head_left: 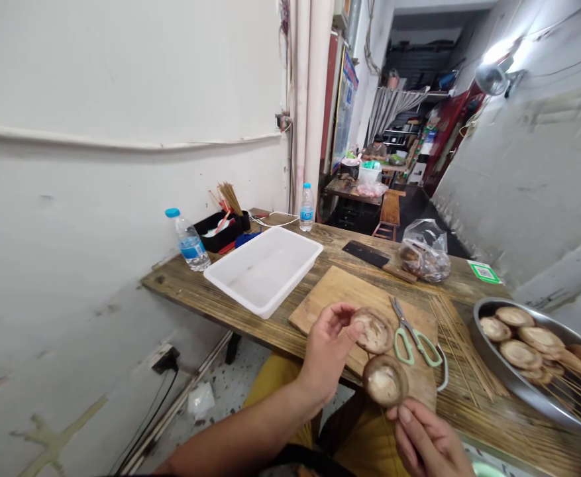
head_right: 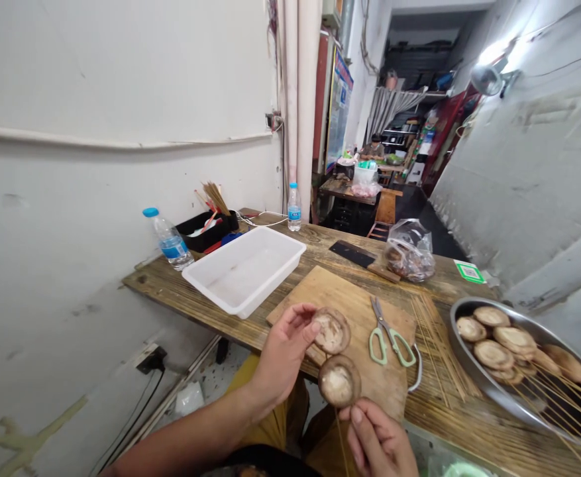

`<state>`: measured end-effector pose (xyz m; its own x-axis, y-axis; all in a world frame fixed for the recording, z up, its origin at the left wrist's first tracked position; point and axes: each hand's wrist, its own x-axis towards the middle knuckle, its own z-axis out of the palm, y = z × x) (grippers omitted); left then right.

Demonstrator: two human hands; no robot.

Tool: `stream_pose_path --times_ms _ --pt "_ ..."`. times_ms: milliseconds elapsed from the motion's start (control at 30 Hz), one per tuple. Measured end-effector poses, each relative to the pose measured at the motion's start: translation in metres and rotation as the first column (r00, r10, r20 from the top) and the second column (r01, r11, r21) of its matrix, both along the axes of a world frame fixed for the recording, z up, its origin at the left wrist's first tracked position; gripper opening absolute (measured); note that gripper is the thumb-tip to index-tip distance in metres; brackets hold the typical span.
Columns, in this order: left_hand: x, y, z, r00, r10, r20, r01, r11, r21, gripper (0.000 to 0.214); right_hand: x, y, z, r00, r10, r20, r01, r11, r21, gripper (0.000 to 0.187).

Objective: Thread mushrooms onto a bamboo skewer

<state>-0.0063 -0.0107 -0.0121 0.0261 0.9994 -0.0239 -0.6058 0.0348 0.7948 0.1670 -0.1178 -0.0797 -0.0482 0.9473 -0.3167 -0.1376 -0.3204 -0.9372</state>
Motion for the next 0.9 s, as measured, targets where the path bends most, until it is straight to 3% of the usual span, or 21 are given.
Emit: stream_pose_path --times_ms 133,267,367,500,567,633,700,767,800,900 --pt "-0.002 0.000 0.006 1.000 -0.014 -0.028 0.014 1.000 0.003 0.038 -0.005 -0.001 0.012 0.997 0.072 -0.021 -0.072 0.997 -0.009 0.056" --pt "-0.004 -0.001 0.017 0.984 -0.147 0.096 0.158 0.981 -0.116 0.054 -0.018 -0.003 0.032 0.999 -0.048 0.005 0.048 0.999 -0.019 0.059" --pt "-0.004 0.000 0.022 0.947 -0.225 0.229 0.267 0.949 -0.170 0.061 -0.025 -0.004 0.041 0.996 -0.064 0.056 0.065 0.998 -0.022 0.061" --pt "-0.004 0.000 0.019 0.901 -0.317 0.295 0.371 0.917 -0.148 0.065 -0.016 -0.003 0.030 0.972 -0.162 0.168 0.154 0.986 0.060 0.055" --pt "-0.002 -0.001 0.017 0.912 -0.319 0.258 0.364 0.919 -0.152 0.072 -0.006 0.000 0.020 0.942 -0.177 0.286 0.125 0.974 0.191 0.048" --pt "0.002 -0.002 0.014 0.926 -0.290 0.241 0.335 0.925 -0.177 0.086 0.000 0.004 0.015 0.849 -0.206 0.486 -0.016 0.910 0.414 0.039" --pt "0.010 -0.004 0.011 0.958 -0.212 0.192 0.253 0.942 -0.223 0.100 -0.002 0.008 0.015 0.678 -0.364 0.639 -0.205 0.741 0.640 0.026" --pt "0.019 -0.005 0.006 0.993 -0.095 0.075 0.110 0.966 -0.236 0.099 -0.011 0.010 0.020 0.559 -0.511 0.652 -0.335 0.581 0.742 0.018" --pt "0.023 -0.004 0.004 0.999 -0.043 0.021 0.046 0.972 -0.231 0.092 -0.018 0.011 0.023 0.551 -0.513 0.658 -0.373 0.555 0.744 0.017" --pt "0.031 -0.001 -0.003 0.998 0.025 0.057 -0.013 0.980 -0.197 0.076 -0.034 0.011 0.027 0.591 -0.394 0.704 -0.419 0.596 0.685 0.017"
